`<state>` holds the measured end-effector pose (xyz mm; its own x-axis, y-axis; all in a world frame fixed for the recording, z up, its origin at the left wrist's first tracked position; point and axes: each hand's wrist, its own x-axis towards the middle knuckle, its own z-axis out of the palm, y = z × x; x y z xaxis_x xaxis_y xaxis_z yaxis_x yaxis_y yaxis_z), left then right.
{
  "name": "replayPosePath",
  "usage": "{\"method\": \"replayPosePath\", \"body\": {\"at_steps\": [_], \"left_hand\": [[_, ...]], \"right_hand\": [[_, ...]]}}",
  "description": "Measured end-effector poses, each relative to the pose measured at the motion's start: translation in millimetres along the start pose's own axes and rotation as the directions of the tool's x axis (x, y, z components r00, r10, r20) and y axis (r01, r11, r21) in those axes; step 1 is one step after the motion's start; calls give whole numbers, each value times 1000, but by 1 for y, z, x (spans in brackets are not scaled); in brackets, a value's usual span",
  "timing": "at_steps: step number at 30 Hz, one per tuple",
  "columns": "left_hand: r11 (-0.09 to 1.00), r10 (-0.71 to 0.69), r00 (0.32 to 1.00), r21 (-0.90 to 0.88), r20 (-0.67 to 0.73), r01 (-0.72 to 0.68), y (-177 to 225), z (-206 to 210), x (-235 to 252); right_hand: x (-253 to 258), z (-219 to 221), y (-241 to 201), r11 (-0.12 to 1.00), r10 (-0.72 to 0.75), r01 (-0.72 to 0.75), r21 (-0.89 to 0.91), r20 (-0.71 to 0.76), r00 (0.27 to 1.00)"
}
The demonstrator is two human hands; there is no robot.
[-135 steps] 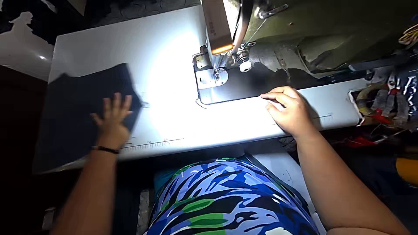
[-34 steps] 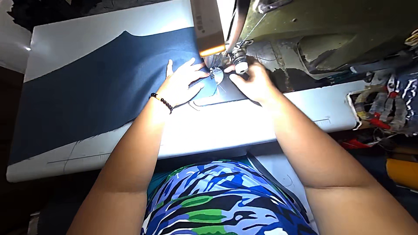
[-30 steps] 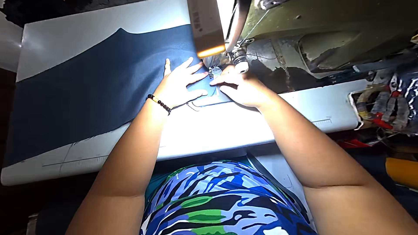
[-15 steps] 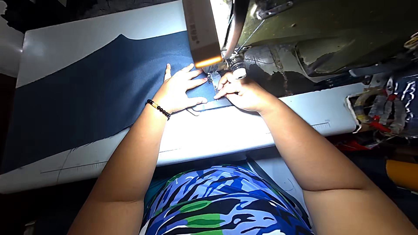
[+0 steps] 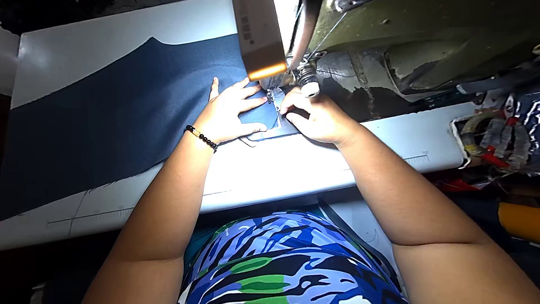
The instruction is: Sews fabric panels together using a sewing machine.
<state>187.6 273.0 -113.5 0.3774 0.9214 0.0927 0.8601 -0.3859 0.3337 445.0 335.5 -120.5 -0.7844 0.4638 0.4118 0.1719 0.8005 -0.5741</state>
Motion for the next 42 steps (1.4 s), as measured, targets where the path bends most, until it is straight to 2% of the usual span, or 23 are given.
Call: {"method": "replayPosePath", "body": {"at_steps": [4, 14, 23, 29, 42], "left_hand": [[1000, -1, 1000, 6, -7, 1, 0, 1, 0], [1000, 2, 1000, -7, -8, -2, 0, 0, 1], [1000, -2, 1000, -16, -17, 2, 0, -1, 3], [996, 81, 987, -31, -137, -86, -5, 6, -1], [999, 44, 995, -21, -88, -46, -3, 1, 0]], "right_hand": [[0, 0, -1, 1000, 11, -8, -27, 104, 995], [-1, 0, 3, 997, -49, 54, -54, 92, 995], [1, -4, 2, 998, -43, 46, -31, 98, 994], [1, -2, 2, 999, -25, 29, -39, 100, 995], [2, -1, 3, 999, -30, 32, -28, 100, 995]]}}
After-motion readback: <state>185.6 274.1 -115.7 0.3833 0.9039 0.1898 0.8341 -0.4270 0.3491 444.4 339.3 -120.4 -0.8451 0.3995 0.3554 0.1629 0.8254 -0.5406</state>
